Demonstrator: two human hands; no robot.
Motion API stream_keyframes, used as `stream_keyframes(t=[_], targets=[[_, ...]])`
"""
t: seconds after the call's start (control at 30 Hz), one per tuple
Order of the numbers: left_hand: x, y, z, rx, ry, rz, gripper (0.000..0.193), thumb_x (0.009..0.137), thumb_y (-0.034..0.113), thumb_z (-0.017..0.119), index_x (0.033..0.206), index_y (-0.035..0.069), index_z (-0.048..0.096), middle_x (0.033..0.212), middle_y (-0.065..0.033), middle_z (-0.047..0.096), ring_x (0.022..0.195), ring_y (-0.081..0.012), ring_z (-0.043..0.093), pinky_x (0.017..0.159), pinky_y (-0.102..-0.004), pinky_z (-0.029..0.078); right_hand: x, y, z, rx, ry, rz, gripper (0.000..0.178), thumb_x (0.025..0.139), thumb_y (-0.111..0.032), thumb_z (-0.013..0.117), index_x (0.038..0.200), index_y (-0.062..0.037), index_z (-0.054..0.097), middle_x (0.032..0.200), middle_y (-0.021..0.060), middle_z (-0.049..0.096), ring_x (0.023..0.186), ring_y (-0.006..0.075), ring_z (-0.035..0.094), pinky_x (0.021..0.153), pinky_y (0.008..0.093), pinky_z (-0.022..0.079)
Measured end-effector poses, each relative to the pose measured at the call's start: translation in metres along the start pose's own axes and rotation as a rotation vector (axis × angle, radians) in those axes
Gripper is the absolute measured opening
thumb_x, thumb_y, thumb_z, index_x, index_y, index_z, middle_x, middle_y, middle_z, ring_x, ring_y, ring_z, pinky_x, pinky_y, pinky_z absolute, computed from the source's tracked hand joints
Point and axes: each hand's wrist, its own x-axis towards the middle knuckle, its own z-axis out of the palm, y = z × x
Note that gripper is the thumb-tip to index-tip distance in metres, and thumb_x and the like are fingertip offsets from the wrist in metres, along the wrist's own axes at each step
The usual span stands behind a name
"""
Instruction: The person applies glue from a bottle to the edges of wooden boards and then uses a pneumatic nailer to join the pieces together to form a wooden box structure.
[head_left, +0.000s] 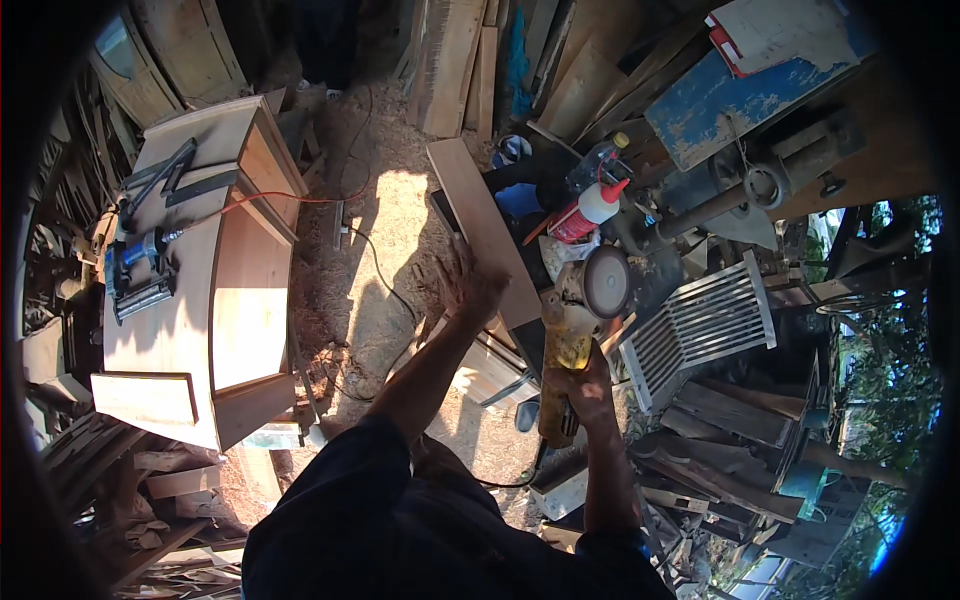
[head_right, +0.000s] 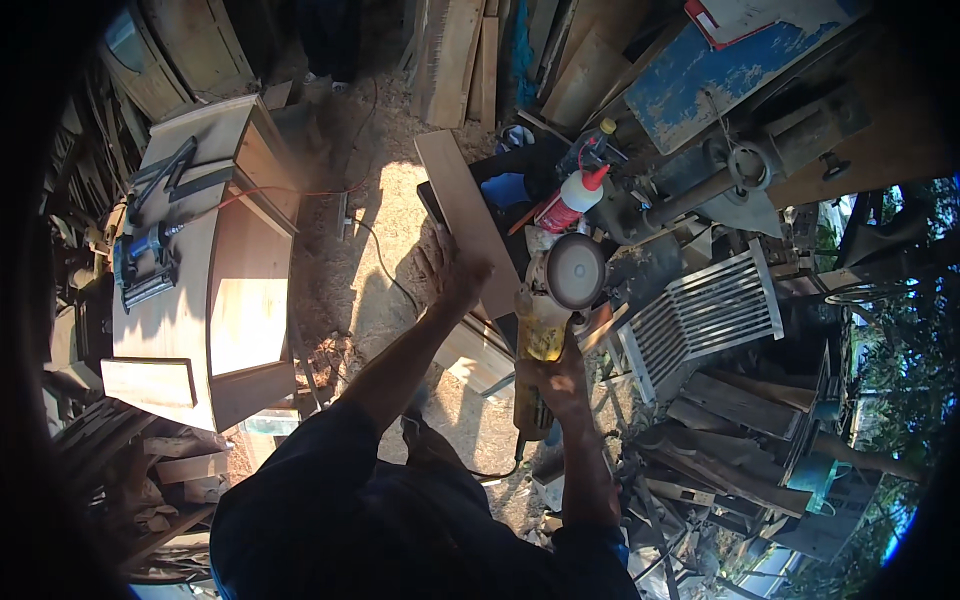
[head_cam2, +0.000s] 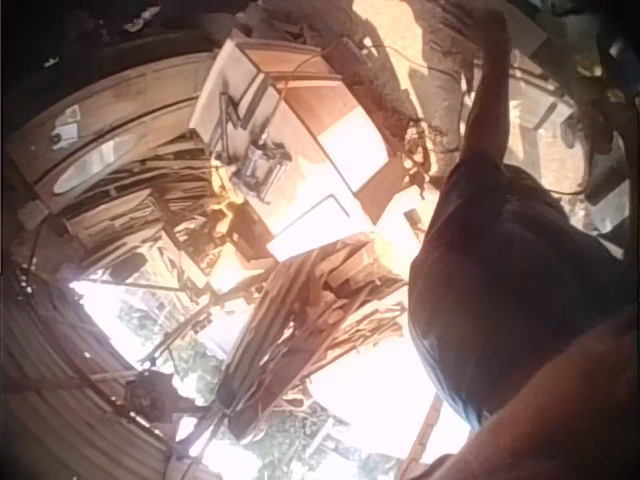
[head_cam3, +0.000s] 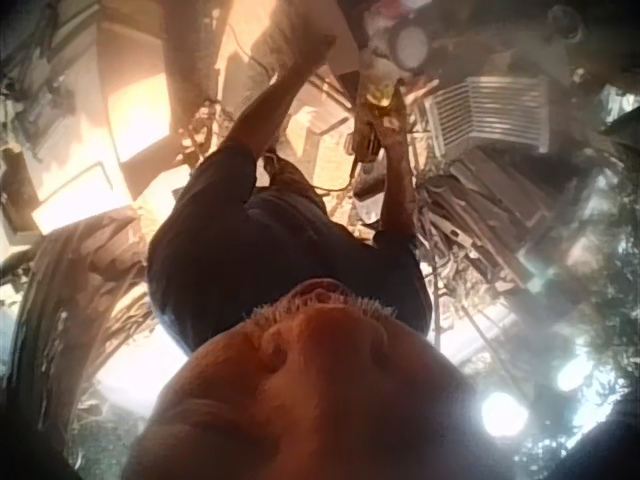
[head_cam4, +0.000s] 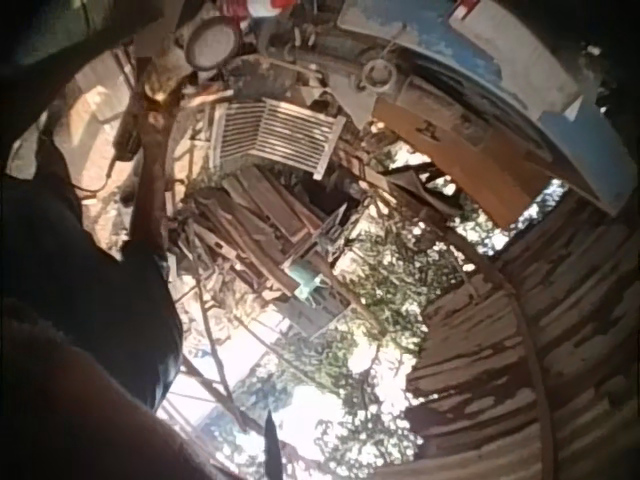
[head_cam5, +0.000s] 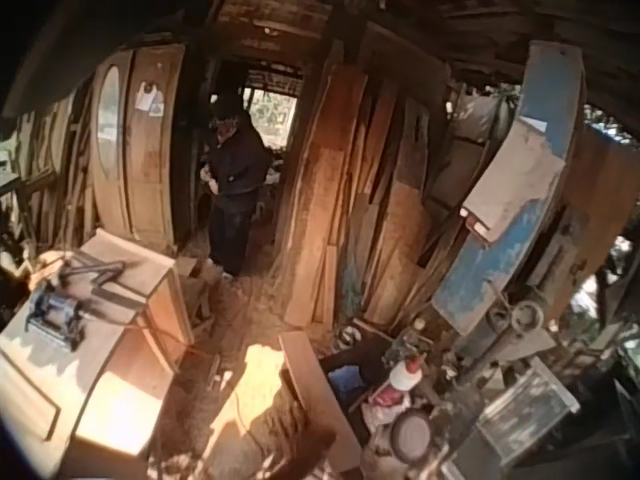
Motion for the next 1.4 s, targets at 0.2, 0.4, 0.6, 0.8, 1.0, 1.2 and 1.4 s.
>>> stream_keyframes(t=[0.2,0.4,0.6,0.8,1.0,1.2,1.4], targets=[[0.003,0.007,0.016,0.127,0.103,-0.020,0.096,0.091,0.060,0.061,0.159,0.001,0.028,0.170,-0.0209,0.007,0.158,-0.0390,0.000,0.120,-0.0697,-0.003,0.050,-0.037,0.032,-0.057,-0.166,0.141,0.067,0.070,-0.010,0.076,0.132,-0.0002,0.054,0.112,0.0071,0.064,0.104,0.0189,0.061,0.093,0.0348,0.049],[-0.044,-0.001,0.013,-0.111,0.072,0.120,0.079,0.098,0.042,0.056,0.157,-0.003,0.028,0.168,-0.0243,0.015,0.156,-0.0433,0.008,0.122,-0.0667,0.004,0.116,0.011,0.020,-0.331,-0.135,0.070,0.064,0.069,-0.018,0.078,0.126,0.0016,0.057,0.103,0.0131,0.070,0.094,0.0253,0.068,0.087,0.0403,0.054],[-0.159,-0.097,-0.044,-0.245,-0.041,0.161,0.065,0.096,0.019,0.063,0.152,-0.003,0.037,0.166,-0.0267,0.017,0.154,-0.0460,0.016,0.123,-0.0591,0.018,0.177,0.060,0.030,-0.733,-0.058,0.001,0.072,0.068,-0.038,0.077,0.123,0.0025,0.056,0.108,0.0266,0.070,0.102,0.0422,0.069,0.090,0.0469,0.053],[-0.286,-0.185,-0.161,-0.087,0.263,0.053,0.051,0.087,0.011,0.070,0.135,0.003,0.056,0.149,-0.0278,0.045,0.135,-0.0476,0.044,0.109,-0.0575,0.040,0.191,0.082,0.016,-0.688,-0.037,0.011,0.064,0.068,-0.038,0.076,0.120,-0.0026,0.063,0.103,0.0231,0.073,0.099,0.0407,0.071,0.086,0.0497,0.054],[-0.336,-0.226,-0.253,-0.113,0.631,-0.249,0.033,0.091,0.002,0.062,0.124,0.001,0.062,0.134,-0.0239,0.056,0.125,-0.0421,0.054,0.105,-0.0476,0.045,0.184,0.083,0.026,-0.921,-0.006,0.013,0.071,0.064,-0.039,0.077,0.122,-0.0010,0.061,0.106,0.0237,0.073,0.102,0.0440,0.070,0.086,0.0514,0.054],[-0.358,-0.277,-0.306,-0.273,0.977,-0.476,0.025,0.100,0.009,0.057,0.122,0.000,0.064,0.125,-0.0168,0.059,0.109,-0.0300,0.062,0.091,-0.0368,0.051,0.184,0.085,0.019,-0.945,0.021,0.077,0.081,0.068,-0.040,0.078,0.134,-0.0006,0.054,0.114,0.0269,0.070,0.110,0.0448,0.066,0.094,0.0513,0.051],[-0.387,-0.394,-0.313,-0.386,1.138,-0.516,0.029,0.102,0.019,0.060,0.124,0.001,0.065,0.114,-0.0117,0.065,0.099,-0.0213,0.062,0.087,-0.0342,0.050,0.159,0.063,0.028,-0.745,-0.064,-0.003,0.082,0.072,-0.048,0.080,0.133,0.0009,0.057,0.116,0.0286,0.069,0.112,0.0459,0.065,0.094,0.0507,0.050]])
